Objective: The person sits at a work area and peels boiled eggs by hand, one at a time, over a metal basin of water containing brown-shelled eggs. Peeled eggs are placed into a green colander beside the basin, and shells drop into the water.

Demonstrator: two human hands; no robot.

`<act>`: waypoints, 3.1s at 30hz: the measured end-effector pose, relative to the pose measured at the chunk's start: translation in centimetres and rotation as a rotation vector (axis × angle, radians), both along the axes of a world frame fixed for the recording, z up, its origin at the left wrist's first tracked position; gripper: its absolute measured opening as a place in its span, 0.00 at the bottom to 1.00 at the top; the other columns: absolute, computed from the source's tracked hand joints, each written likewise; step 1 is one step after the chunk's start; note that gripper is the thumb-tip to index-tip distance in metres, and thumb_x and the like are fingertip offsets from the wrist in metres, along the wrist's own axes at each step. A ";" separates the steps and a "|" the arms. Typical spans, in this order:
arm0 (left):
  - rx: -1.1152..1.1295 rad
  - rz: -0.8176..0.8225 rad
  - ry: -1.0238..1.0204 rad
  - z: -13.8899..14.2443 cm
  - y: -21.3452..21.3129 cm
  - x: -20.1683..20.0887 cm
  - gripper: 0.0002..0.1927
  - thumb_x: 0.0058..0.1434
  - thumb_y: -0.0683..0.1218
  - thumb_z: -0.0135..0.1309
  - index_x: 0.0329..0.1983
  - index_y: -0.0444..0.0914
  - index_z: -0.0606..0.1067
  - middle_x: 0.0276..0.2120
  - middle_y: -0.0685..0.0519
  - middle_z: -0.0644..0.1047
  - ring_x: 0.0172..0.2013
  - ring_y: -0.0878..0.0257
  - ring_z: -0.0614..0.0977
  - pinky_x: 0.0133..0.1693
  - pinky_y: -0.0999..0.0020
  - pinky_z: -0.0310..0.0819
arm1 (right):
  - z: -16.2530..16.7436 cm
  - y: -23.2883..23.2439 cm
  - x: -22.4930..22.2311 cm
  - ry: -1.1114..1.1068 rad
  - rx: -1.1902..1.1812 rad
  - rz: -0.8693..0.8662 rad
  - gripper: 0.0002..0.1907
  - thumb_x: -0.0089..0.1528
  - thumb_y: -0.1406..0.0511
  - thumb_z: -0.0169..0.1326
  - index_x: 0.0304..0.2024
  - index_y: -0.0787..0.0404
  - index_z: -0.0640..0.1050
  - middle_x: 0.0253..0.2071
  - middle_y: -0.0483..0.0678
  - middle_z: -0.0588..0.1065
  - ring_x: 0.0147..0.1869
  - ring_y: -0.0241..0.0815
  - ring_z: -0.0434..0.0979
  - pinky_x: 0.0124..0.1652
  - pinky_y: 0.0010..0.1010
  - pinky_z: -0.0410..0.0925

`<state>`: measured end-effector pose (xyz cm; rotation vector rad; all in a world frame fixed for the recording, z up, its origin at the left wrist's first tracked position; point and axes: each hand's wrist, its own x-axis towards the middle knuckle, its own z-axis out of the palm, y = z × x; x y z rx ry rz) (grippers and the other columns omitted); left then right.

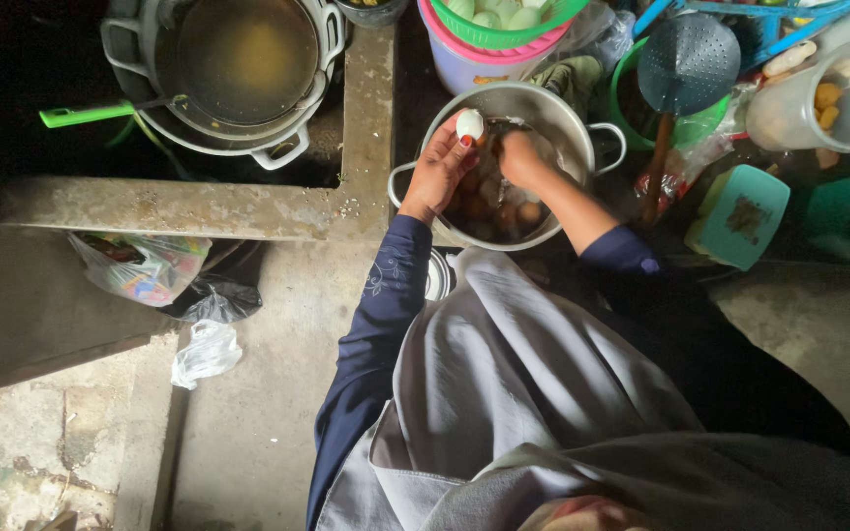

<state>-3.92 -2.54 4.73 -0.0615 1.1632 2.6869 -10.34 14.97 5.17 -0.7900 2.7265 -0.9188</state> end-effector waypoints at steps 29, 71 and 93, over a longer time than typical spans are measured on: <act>0.138 0.007 -0.020 -0.3 0.3 -0.4 0.23 0.72 0.42 0.51 0.68 0.34 0.65 0.59 0.48 0.75 0.57 0.58 0.78 0.58 0.62 0.75 | -0.4 1.3 0.5 0.297 -0.276 -0.264 0.13 0.74 0.60 0.38 0.42 0.57 0.72 0.30 0.54 0.76 0.30 0.42 0.77 0.31 0.30 0.70; 0.060 0.058 0.012 -0.1 0.8 -0.6 0.23 0.72 0.42 0.53 0.69 0.35 0.67 0.57 0.50 0.75 0.55 0.62 0.78 0.59 0.65 0.75 | 0.8 -1.6 0.9 -0.075 -0.616 -0.285 0.10 0.75 0.63 0.47 0.47 0.65 0.74 0.37 0.61 0.75 0.41 0.63 0.76 0.42 0.45 0.70; 0.153 0.080 -0.022 0.2 0.4 -0.4 0.21 0.71 0.44 0.54 0.65 0.34 0.69 0.57 0.49 0.76 0.57 0.58 0.79 0.57 0.66 0.74 | 0.2 -0.3 0.5 -0.316 -0.742 -0.348 0.13 0.76 0.63 0.41 0.49 0.63 0.74 0.29 0.47 0.73 0.24 0.33 0.71 0.27 0.28 0.67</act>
